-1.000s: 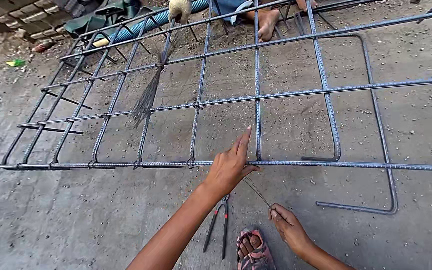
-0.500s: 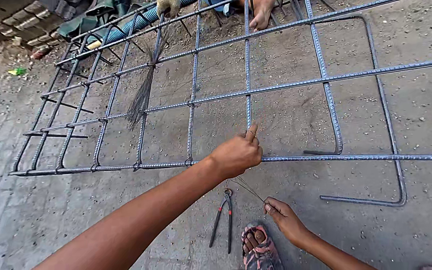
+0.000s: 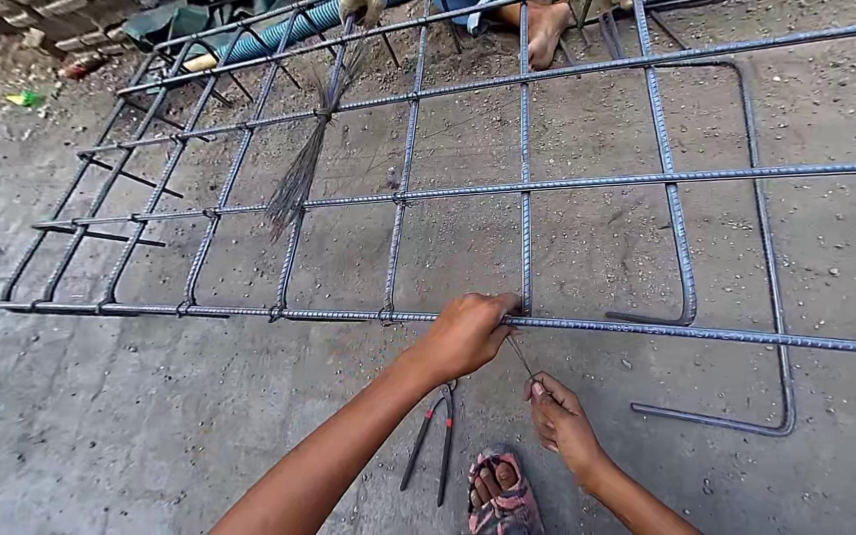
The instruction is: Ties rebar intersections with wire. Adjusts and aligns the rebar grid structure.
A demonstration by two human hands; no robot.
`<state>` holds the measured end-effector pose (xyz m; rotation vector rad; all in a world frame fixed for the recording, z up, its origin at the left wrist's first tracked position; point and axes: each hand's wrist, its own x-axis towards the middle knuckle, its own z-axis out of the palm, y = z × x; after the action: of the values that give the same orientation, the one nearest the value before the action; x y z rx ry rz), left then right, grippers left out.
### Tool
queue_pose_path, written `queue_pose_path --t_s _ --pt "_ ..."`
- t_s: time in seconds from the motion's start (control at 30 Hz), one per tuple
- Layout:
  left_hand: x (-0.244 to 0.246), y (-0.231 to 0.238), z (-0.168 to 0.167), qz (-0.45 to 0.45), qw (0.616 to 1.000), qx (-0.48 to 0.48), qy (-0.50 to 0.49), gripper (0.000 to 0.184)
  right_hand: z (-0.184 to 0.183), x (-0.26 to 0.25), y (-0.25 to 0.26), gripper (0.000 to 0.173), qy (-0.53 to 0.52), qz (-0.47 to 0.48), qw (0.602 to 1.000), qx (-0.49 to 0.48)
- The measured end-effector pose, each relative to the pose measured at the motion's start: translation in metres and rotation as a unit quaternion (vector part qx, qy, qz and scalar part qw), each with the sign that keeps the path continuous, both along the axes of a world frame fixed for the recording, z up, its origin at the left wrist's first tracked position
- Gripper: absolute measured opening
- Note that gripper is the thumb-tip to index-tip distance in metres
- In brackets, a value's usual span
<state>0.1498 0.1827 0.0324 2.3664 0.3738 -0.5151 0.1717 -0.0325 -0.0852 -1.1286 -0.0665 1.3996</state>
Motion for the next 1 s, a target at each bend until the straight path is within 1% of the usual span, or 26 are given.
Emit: queue_pose_path --t_s 0.13,0.2,0.23,0.27,0.3,0.33,0.37,0.4,0.43,0.5,0.57,0.6,0.63,0.67,0.7,0.73,0.77,0.8,0.83,0.87,0.9,0.93,0.97,1.0 --pt "-0.006 0.001 0.000 -0.029 0.999 0.023 -0.016 0.026 0.011 -0.011 0.018 0.027 0.026 -0.093 0.995 0.017" --pt "-0.010 0.000 -0.001 -0.022 0.998 0.031 -0.055 0.031 0.017 -0.016 0.027 0.028 0.039 -0.126 0.991 0.033" --pt "-0.013 0.000 -0.001 0.003 0.996 0.027 -0.083 0.036 0.019 -0.018 0.030 0.028 0.044 -0.136 0.989 0.045" --pt "-0.016 0.000 -0.001 0.048 0.992 0.018 -0.113 0.042 0.020 -0.020 0.033 0.028 0.046 -0.144 0.987 0.060" --pt "-0.017 0.001 0.001 0.110 0.983 0.012 -0.148 0.041 0.020 -0.020 0.035 0.028 0.045 -0.149 0.985 0.075" --pt "-0.017 0.003 0.003 0.176 0.970 0.005 -0.169 0.034 0.019 -0.020 0.037 0.028 0.045 -0.152 0.983 0.089" --pt "-0.016 0.006 0.007 0.234 0.958 -0.009 -0.163 0.025 0.019 -0.021 0.038 0.028 0.048 -0.153 0.982 0.102" --pt "-0.014 0.009 0.011 0.271 0.954 -0.035 -0.121 0.023 0.018 -0.021 0.038 0.027 0.052 -0.151 0.981 0.113" --pt "-0.010 0.014 0.015 0.280 0.955 -0.076 -0.063 0.026 0.017 -0.021 0.038 0.027 0.054 -0.149 0.980 0.123" --pt "-0.004 0.021 0.012 0.246 0.957 -0.151 0.018 0.030 0.016 -0.020 0.039 0.027 0.054 -0.145 0.979 0.132" --pt "0.001 0.023 0.005 0.213 0.959 -0.181 0.038 0.028 0.017 -0.017 0.039 0.027 0.026 -0.135 0.985 0.103" --pt "0.002 0.023 0.004 0.201 0.963 -0.173 0.044 0.028 0.019 -0.015 0.038 0.026 -0.008 -0.123 0.990 0.073" --pt "0.002 0.025 0.007 0.190 0.970 -0.140 0.056 0.030 0.020 -0.012 0.035 0.026 -0.057 -0.101 0.993 0.036" --pt "0.001 0.027 0.012 0.183 0.976 -0.085 0.078 0.034 0.022 -0.006 0.029 0.025 -0.112 -0.065 0.992 -0.005" --pt "-0.002 0.029 0.018 0.183 0.978 -0.015 0.102 0.038 0.024 -0.001 0.017 0.026 -0.169 -0.011 0.985 -0.043" --pt "-0.008 0.031 0.024 0.200 0.972 0.049 0.111 0.042 0.030 0.008 0.001 0.028 -0.230 0.070 0.968 -0.072" --pt "-0.014 0.035 0.029 0.225 0.964 0.097 0.102 0.045 0.040 0.020 -0.015 0.029 -0.293 0.176 0.936 -0.089" --pt "-0.019 0.041 0.033 0.248 0.957 0.125 0.080 0.047 0.053 0.036 -0.029 0.031 -0.340 0.287 0.891 -0.091" --pt "-0.024 0.046 0.036 0.264 0.954 0.130 0.052 0.048 0.068 0.054 -0.042 0.032 -0.379 0.368 0.845 -0.078" --pt "-0.028 0.049 0.037 0.274 0.954 0.121 0.025 0.047 0.082 0.073 -0.053 0.031 -0.416 0.400 0.815 -0.048" --pt "-0.032 0.049 0.038 0.280 0.954 0.107 0.001 0.044 0.094 0.094 -0.061 0.029 -0.452 0.394 0.800 -0.008" --pt "-0.034 0.048 0.040 0.279 0.956 0.092 -0.021 0.040 0.104 0.119 -0.066 0.029 -0.473 0.373 0.798 0.028" --pt "-0.034 0.046 0.041 0.273 0.958 0.074 -0.042 0.037 0.115 0.146 -0.067 0.030 -0.477 0.348 0.806 0.041" --pt "-0.033 0.045 0.040 0.266 0.960 0.054 -0.061 0.035 0.128 0.171 -0.064 0.029 -0.481 0.330 0.812 0.023"
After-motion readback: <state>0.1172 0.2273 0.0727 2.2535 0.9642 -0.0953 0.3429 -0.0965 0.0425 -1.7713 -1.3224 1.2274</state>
